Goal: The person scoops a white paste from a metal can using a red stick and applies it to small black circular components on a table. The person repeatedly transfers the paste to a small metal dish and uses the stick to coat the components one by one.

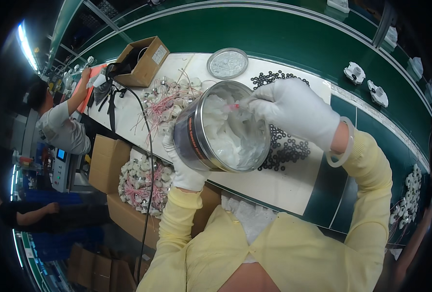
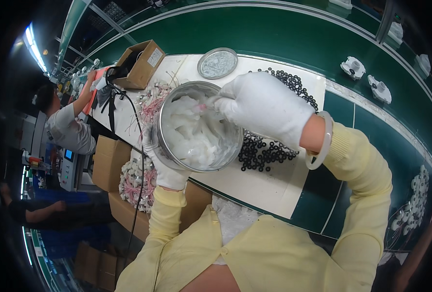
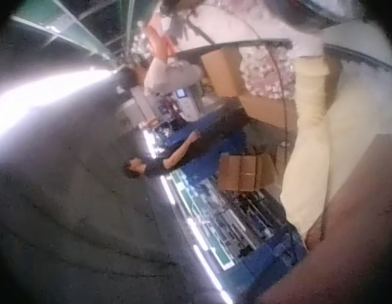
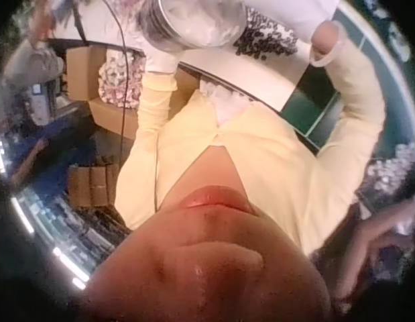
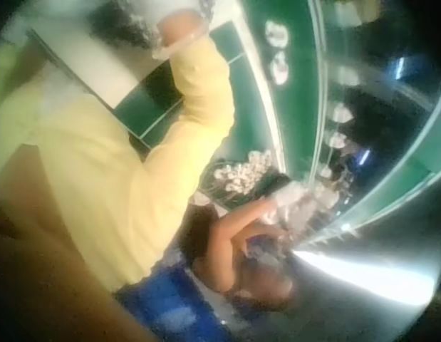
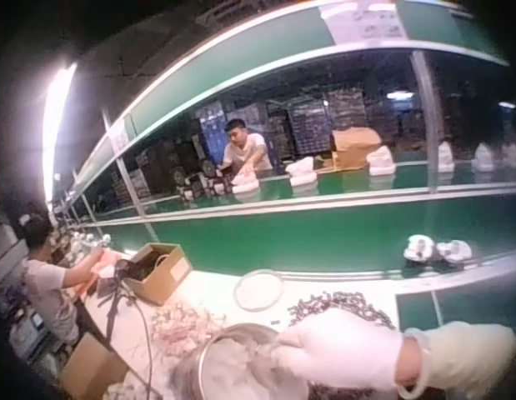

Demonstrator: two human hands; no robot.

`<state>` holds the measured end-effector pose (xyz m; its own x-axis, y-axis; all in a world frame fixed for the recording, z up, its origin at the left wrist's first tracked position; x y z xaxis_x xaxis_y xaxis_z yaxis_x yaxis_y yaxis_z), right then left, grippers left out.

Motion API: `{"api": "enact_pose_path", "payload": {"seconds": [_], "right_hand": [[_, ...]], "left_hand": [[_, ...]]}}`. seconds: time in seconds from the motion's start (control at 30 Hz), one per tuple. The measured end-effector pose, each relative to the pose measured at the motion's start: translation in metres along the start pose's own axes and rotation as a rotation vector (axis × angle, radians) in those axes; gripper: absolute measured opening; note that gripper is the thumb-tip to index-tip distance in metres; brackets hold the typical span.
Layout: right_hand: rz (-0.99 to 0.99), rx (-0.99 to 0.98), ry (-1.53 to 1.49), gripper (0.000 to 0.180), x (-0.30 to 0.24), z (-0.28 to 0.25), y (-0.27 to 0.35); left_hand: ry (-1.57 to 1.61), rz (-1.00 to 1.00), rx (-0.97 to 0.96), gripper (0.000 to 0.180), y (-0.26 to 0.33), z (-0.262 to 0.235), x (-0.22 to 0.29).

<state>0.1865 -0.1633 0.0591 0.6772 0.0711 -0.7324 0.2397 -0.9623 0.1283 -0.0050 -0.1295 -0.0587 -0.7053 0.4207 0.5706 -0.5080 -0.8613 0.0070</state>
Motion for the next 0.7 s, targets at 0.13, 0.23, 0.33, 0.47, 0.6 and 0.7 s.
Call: {"api": "enact_pose_path", "payload": {"seconds": [0.13, 0.23, 0.33, 0.47, 0.6, 0.7], "right_hand": [[-0.03, 0.032, -0.075, 0.029, 0.0, 0.006, -0.012], [-0.057, 0.041, -0.138, 0.029, -0.001, 0.009, -0.018], [-0.1, 0.032, -0.259, 0.029, 0.002, 0.015, -0.022], [-0.108, -0.026, -0.437, 0.03, 0.003, 0.018, -0.02], [-0.146, -0.051, -0.544, 0.03, -0.002, 0.018, -0.014], [-0.141, -0.061, -0.577, 0.03, 0.0, 0.018, -0.013]], "left_hand": [[-0.036, 0.019, 0.04, 0.066, -0.001, -0.012, -0.002], [0.035, -0.007, 0.01, 0.063, -0.002, -0.009, -0.005], [-0.089, 0.084, -0.089, 0.062, 0.0, -0.008, 0.001], [0.049, 0.073, -0.297, 0.061, 0.001, 0.0, 0.001], [-0.201, 0.039, 0.022, 0.08, 0.002, -0.016, -0.002], [-0.186, 0.038, -0.036, 0.082, 0.001, -0.026, -0.005]]}}
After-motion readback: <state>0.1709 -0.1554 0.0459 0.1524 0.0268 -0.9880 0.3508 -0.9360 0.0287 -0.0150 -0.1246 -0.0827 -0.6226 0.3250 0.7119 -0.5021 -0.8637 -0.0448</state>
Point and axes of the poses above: each hand's wrist, its own y-axis away from the middle knuckle, its own z-axis out of the palm, x = y × z, the point moved 10 cm from there along -y, towards the middle knuckle, and after that the axes turned 10 degrees about -x, right-handed, at the moved point
